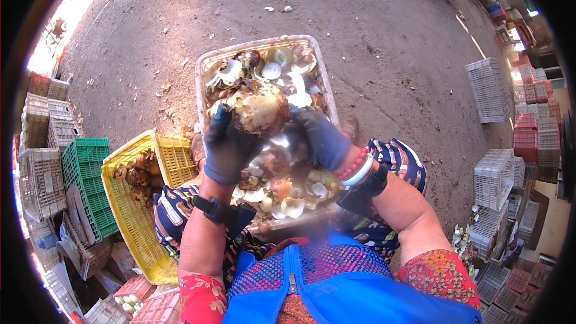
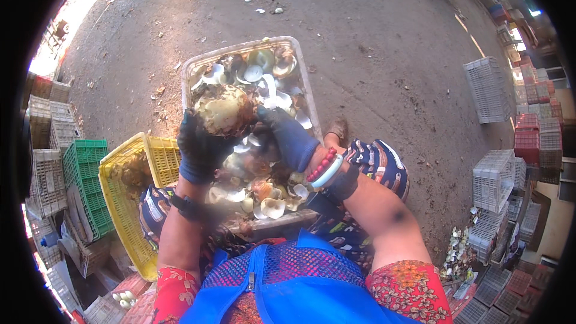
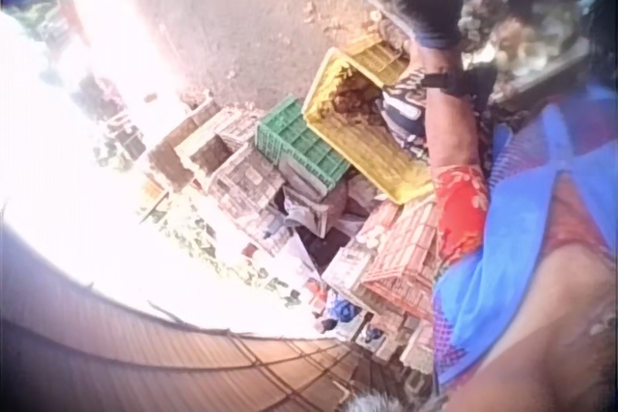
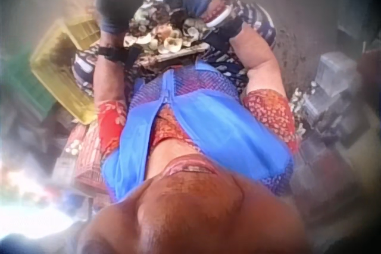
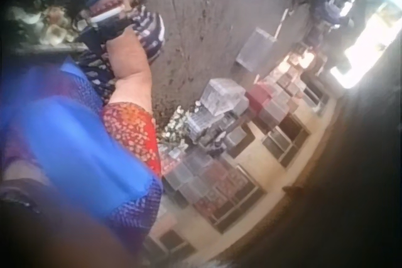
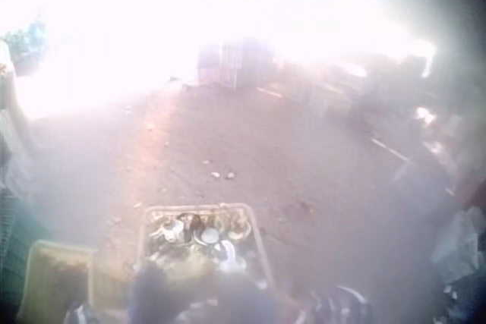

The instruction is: The recorder is peeling onions using a small knife and placing the peeled onions into a crate while sitting in a workspace.

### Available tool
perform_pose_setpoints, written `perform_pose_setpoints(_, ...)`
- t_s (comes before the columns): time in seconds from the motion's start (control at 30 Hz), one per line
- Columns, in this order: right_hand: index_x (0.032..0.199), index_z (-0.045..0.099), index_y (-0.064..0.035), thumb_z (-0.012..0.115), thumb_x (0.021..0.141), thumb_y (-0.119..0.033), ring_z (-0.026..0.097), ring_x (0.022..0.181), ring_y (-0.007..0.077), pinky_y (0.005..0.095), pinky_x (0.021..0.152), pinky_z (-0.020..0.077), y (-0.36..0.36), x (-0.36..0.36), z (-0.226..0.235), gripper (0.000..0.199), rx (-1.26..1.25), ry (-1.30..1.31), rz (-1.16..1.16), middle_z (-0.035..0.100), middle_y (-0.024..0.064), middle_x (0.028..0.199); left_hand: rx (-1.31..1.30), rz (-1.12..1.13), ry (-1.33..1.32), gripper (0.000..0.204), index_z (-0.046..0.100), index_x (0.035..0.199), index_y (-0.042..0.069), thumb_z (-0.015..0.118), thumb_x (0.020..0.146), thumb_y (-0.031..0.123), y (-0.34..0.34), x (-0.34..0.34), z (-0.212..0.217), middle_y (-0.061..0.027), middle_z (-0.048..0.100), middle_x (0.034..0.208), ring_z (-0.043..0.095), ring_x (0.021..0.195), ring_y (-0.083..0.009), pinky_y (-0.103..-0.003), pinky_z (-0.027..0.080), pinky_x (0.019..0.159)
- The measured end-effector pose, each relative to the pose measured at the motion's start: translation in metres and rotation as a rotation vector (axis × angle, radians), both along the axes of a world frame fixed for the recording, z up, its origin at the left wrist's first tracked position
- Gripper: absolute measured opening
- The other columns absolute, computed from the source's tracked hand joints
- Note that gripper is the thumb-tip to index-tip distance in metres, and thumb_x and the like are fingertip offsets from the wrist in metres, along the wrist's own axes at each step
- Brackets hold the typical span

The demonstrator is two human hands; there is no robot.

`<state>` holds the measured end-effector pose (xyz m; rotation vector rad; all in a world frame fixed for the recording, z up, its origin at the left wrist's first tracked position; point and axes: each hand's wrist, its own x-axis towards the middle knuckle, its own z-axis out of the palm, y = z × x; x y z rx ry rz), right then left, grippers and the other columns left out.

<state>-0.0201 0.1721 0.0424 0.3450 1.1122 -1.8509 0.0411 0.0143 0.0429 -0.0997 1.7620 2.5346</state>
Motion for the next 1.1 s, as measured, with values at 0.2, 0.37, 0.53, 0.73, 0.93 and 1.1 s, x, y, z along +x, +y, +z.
perform_pose_setpoints(0.2, 0.097, 0.059, -0.0027, 0.065, 0.083, -0.012, 0.058, 0.058, 0.0127, 0.0305, 0.049, 0.0461, 0.009, 0.001, -0.019, 0.018, 0.438, 0.850, -0.059, 0.061, 0.0030, 0.070, -1.497, 0.043, 0.090, 0.032, 0.065, 0.116, 0.020, 0.065, 0.086, 0.028, -0.023, 0.005, -0.030, 0.0013, 0.061, 0.122, 0.057, 0.110, -0.0128, -0.035, 0.043, 0.101)
perform_pose_setpoints(0.37, 0.111, 0.057, -0.0068, 0.062, 0.077, -0.007, 0.060, 0.053, 0.0259, 0.0355, 0.050, 0.0470, 0.007, 0.008, -0.021, 0.034, 0.675, 1.624, 0.045, 0.059, 0.0124, 0.064, -0.230, 0.149, 0.137, 0.042, 0.055, 0.121, 0.005, 0.065, 0.088, 0.029, -0.024, 0.004, -0.051, -0.0143, 0.057, 0.116, 0.060, 0.105, -0.0246, -0.035, 0.052, 0.088)
perform_pose_setpoints(0.53, 0.116, 0.056, -0.0079, 0.062, 0.074, -0.006, 0.058, 0.051, 0.0276, 0.0371, 0.048, 0.0466, 0.007, 0.012, -0.014, 0.042, 0.718, 1.643, 0.171, 0.058, 0.0112, 0.060, -0.788, 0.150, 0.183, 0.067, 0.039, 0.132, 0.000, 0.070, 0.083, 0.034, -0.029, 0.012, -0.057, -0.0152, 0.050, 0.123, 0.056, 0.111, -0.0255, -0.037, 0.050, 0.094)
perform_pose_setpoints(0.73, 0.122, 0.054, -0.0065, 0.064, 0.075, -0.008, 0.061, 0.060, 0.0320, 0.0415, 0.054, 0.0488, 0.001, 0.013, -0.031, 0.048, 0.730, 1.735, 0.146, 0.060, 0.0140, 0.065, -0.004, 0.250, -0.078, 0.066, 0.037, 0.132, 0.001, 0.073, 0.078, 0.013, -0.014, 0.017, -0.031, -0.0114, 0.051, 0.122, 0.053, 0.112, -0.0206, -0.032, 0.050, 0.091)
perform_pose_setpoints(0.93, 0.124, 0.051, -0.0047, 0.063, 0.078, -0.012, 0.062, 0.063, 0.0350, 0.0453, 0.056, 0.0491, -0.004, 0.025, -0.036, 0.049, 0.839, 1.673, 0.338, 0.062, 0.0163, 0.070, -0.132, 0.323, -0.109, 0.062, 0.039, 0.127, 0.004, 0.074, 0.076, 0.010, -0.017, 0.022, -0.022, -0.0106, 0.052, 0.120, 0.054, 0.110, -0.0198, -0.032, 0.051, 0.090)
perform_pose_setpoints(1.1, 0.126, 0.048, -0.0060, 0.066, 0.081, -0.021, 0.064, 0.070, 0.0373, 0.0448, 0.061, 0.0507, -0.004, 0.021, -0.043, 0.051, 0.768, 1.611, 0.348, 0.064, 0.0189, 0.077, 0.063, 0.277, -0.161, 0.060, 0.041, 0.128, 0.004, 0.071, 0.076, 0.010, -0.009, 0.027, -0.022, -0.0110, 0.053, 0.120, 0.055, 0.110, -0.0193, -0.033, 0.051, 0.090)
